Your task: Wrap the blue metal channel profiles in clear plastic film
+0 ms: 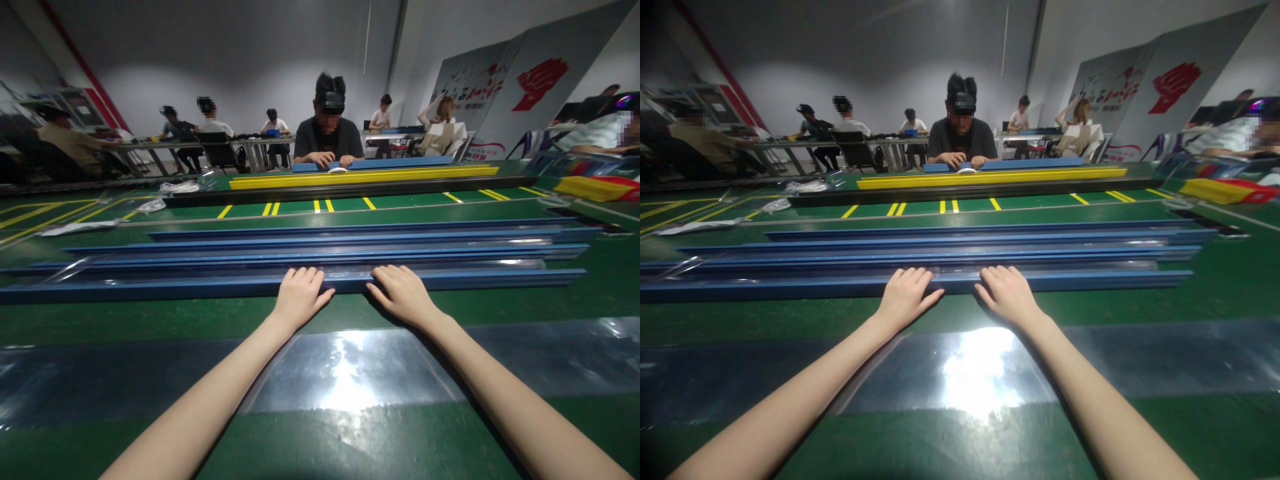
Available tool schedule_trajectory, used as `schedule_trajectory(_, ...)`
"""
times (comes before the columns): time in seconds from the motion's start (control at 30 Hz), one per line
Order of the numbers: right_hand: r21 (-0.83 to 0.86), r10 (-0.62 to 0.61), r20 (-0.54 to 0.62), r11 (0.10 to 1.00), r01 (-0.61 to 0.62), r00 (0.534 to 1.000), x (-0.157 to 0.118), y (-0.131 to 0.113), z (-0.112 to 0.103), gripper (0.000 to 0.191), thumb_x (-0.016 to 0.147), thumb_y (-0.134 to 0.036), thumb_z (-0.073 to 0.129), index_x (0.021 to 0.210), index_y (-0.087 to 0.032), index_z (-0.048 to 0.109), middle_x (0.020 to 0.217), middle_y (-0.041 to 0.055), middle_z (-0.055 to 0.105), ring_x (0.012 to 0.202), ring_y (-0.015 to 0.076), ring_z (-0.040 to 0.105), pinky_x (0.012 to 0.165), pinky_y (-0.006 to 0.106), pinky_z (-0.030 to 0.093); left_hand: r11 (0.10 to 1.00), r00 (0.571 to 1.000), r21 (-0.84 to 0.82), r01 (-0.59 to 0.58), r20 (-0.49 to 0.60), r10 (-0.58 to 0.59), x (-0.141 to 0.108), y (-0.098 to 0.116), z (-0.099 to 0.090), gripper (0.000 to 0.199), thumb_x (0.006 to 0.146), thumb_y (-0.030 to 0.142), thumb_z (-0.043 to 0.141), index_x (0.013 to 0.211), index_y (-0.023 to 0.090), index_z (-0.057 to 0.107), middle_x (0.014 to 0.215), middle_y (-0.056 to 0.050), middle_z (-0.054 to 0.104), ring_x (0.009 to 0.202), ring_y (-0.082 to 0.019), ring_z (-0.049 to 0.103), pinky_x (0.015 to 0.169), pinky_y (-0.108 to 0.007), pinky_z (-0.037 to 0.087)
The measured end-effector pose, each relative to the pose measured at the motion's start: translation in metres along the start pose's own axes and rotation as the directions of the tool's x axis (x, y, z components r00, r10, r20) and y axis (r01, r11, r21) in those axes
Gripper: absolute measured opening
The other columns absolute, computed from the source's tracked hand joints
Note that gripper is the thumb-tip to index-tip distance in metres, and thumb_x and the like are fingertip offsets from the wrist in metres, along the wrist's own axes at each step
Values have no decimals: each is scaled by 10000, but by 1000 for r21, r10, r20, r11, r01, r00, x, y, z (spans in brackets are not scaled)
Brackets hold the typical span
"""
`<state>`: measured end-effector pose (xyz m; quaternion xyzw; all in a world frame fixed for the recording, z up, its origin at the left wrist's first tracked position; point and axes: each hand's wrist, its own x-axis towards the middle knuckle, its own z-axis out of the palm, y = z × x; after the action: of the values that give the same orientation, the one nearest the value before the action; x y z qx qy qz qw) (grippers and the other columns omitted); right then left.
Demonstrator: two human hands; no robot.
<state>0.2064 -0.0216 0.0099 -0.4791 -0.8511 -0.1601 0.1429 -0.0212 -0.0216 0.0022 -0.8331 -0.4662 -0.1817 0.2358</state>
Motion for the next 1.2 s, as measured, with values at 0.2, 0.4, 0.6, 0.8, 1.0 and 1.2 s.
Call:
schedule_trajectory(0.2,8,-9,3,1000,9,1000,0,0,0,279,880,-354,325,826,-174,531,799,65,611,755,180,489,649,287,238,1000,1000,4,1,13,-1,0,0,0,322,837,448,432,825,152,557,768,-49,605,737,-197,526,655,-322,308)
schedule_trajectory(0.4,16,-3,-6,1000,3,1000,0,0,-1,274,880,-348,327,825,-174,532,803,61,613,749,176,489,646,287,239,1000,1000,-2,4,14,-4,0,0,0,318,841,443,427,819,153,555,768,-55,604,739,-197,523,652,-323,306)
schedule_trajectory(0.6,-1,2,8,1000,-2,1000,0,0,0,275,878,-357,331,825,-172,528,790,58,609,753,181,489,649,286,241,1000,1000,-7,2,15,-2,0,0,0,322,843,445,422,832,153,557,779,-58,608,745,-196,524,660,-322,309)
schedule_trajectory(0.8,-2,0,10,1000,0,1000,0,0,-1,283,883,-351,318,835,-171,531,810,64,614,761,182,491,658,287,244,1000,1000,-23,7,17,-6,0,0,0,323,842,441,424,858,149,562,795,-63,612,756,-204,527,664,-324,312)
schedule_trajectory(1.0,-2,7,7,1000,-7,1000,0,-1,-1,295,885,-356,314,849,-165,536,824,66,618,770,182,492,659,290,248,999,1000,-41,13,15,-13,0,0,1,327,845,440,418,881,150,563,800,-69,611,762,-203,527,673,-327,313)
schedule_trajectory(1.2,2,14,26,1000,-14,1000,1,-1,-1,285,876,-366,341,867,-160,537,836,63,617,790,184,499,684,291,262,998,1000,-55,14,26,-12,1,1,2,337,845,444,417,916,144,555,814,-66,608,775,-204,528,670,-328,310)
